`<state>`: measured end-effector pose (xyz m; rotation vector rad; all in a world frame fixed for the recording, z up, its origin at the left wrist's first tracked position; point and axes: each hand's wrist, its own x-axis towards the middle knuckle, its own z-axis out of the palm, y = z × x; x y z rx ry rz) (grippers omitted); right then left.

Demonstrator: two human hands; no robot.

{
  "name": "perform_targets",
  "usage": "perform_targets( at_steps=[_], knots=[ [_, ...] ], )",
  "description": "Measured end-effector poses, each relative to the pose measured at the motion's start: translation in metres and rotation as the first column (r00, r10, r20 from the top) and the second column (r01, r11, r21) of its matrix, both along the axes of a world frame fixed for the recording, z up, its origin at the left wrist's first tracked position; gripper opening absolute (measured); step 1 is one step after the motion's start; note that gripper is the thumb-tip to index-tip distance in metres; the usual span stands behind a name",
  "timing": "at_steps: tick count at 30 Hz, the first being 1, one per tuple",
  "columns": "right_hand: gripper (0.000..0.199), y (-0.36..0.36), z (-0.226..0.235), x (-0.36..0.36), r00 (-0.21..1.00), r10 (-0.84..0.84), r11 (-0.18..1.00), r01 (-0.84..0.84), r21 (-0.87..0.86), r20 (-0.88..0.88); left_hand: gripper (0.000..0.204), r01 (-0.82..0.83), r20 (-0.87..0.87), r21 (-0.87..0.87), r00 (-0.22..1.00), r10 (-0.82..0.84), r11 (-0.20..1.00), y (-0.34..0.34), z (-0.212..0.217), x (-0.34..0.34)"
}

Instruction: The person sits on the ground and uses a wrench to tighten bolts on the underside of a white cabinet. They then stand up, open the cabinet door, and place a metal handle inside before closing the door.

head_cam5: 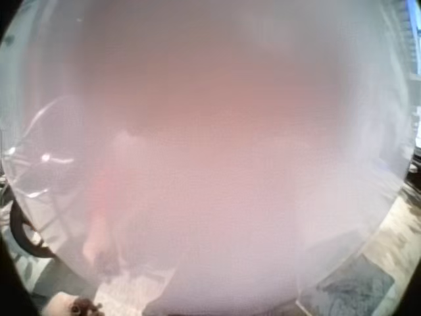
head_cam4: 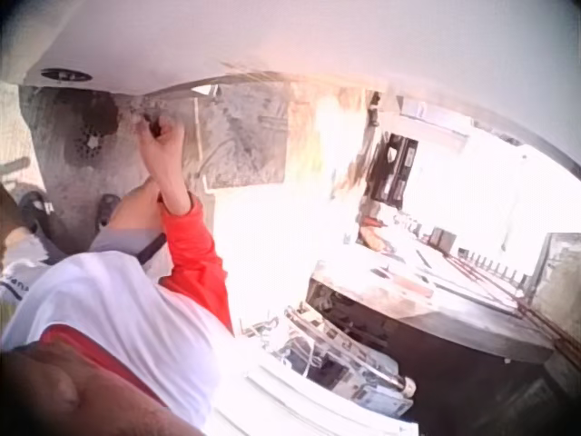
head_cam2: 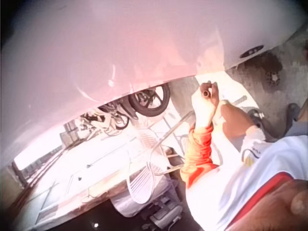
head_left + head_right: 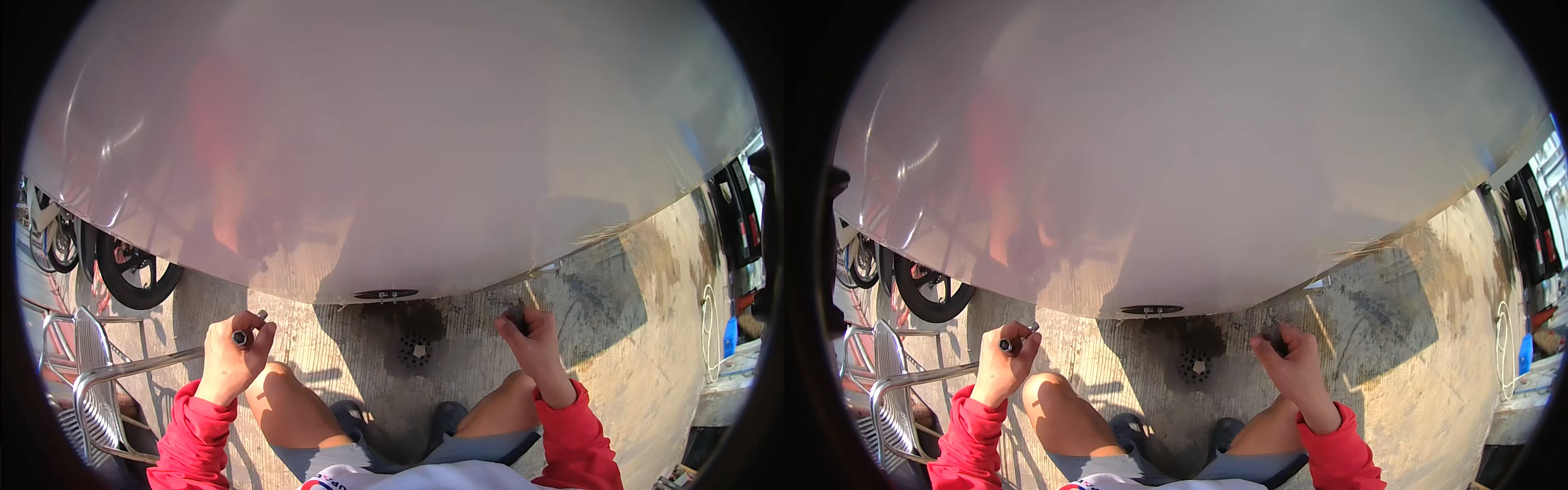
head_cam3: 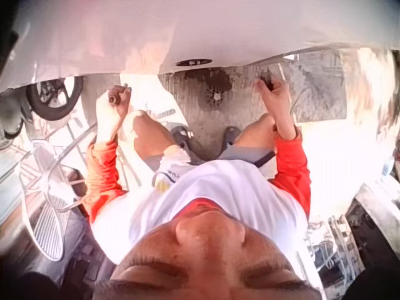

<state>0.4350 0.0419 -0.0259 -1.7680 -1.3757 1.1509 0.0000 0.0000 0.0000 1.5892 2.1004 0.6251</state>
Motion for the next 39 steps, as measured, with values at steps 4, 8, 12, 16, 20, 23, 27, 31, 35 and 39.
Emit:
perform_targets(
  at_steps=[4,8,12,16,20,23,27,31,35,39],
  knots=[
    [0.033,-0.038,0.007,0.026,0.958,-0.2,0.978,0.207,0.012,-0.206,0.029,-0.234,0.185,0.137,0.961,0.207,0.963,-0.046,-0.025,-0.04],
    [0.037,-0.168,-0.028,0.079,0.957,-0.119,0.922,0.205,-0.328,0.265,0.025,-0.277,0.164,-0.22,0.935,0.315,0.935,-0.104,-0.105,-0.057],
    [0.041,-0.312,-0.015,0.073,0.929,0.28,0.761,-0.06,-0.646,0.242,0.026,-0.179,0.181,-0.289,0.954,0.238,0.94,-0.055,-0.095,0.002],
    [0.04,-0.356,-0.001,0.055,0.947,0.298,0.674,-0.121,-0.729,0.117,0.026,-0.037,0.207,-0.3,0.973,0.103,0.953,-0.022,-0.092,0.032],
    [0.04,-0.345,-0.011,0.045,0.972,0.2,0.735,-0.066,-0.675,0.124,0.027,0.095,0.249,-0.315,0.968,-0.014,0.944,-0.003,-0.094,0.055],
    [0.04,-0.334,-0.015,0.043,0.974,0.175,0.771,-0.047,-0.635,0.141,0.027,0.16,0.273,-0.294,0.959,-0.077,0.942,0.007,-0.087,0.068],
    [0.039,-0.324,-0.015,0.042,0.976,0.174,0.798,-0.059,-0.6,0.135,0.028,0.195,0.289,-0.305,0.952,-0.104,0.932,0.005,-0.08,0.073],
    [0.039,-0.31,-0.018,0.038,0.971,0.214,0.803,-0.111,-0.586,0.11,0.028,0.168,0.273,-0.353,0.959,-0.071,0.92,-0.017,-0.085,0.057],
    [0.039,-0.31,-0.027,0.034,0.962,0.267,0.78,-0.178,-0.6,0.062,0.029,0.109,0.229,-0.439,0.973,-0.007,0.892,-0.067,-0.097,0.028],
    [0.039,-0.308,-0.036,0.029,0.949,0.313,0.76,-0.237,-0.606,0.022,0.03,0.056,0.176,-0.527,0.983,0.044,0.848,-0.122,-0.094,0.005]
  ],
)
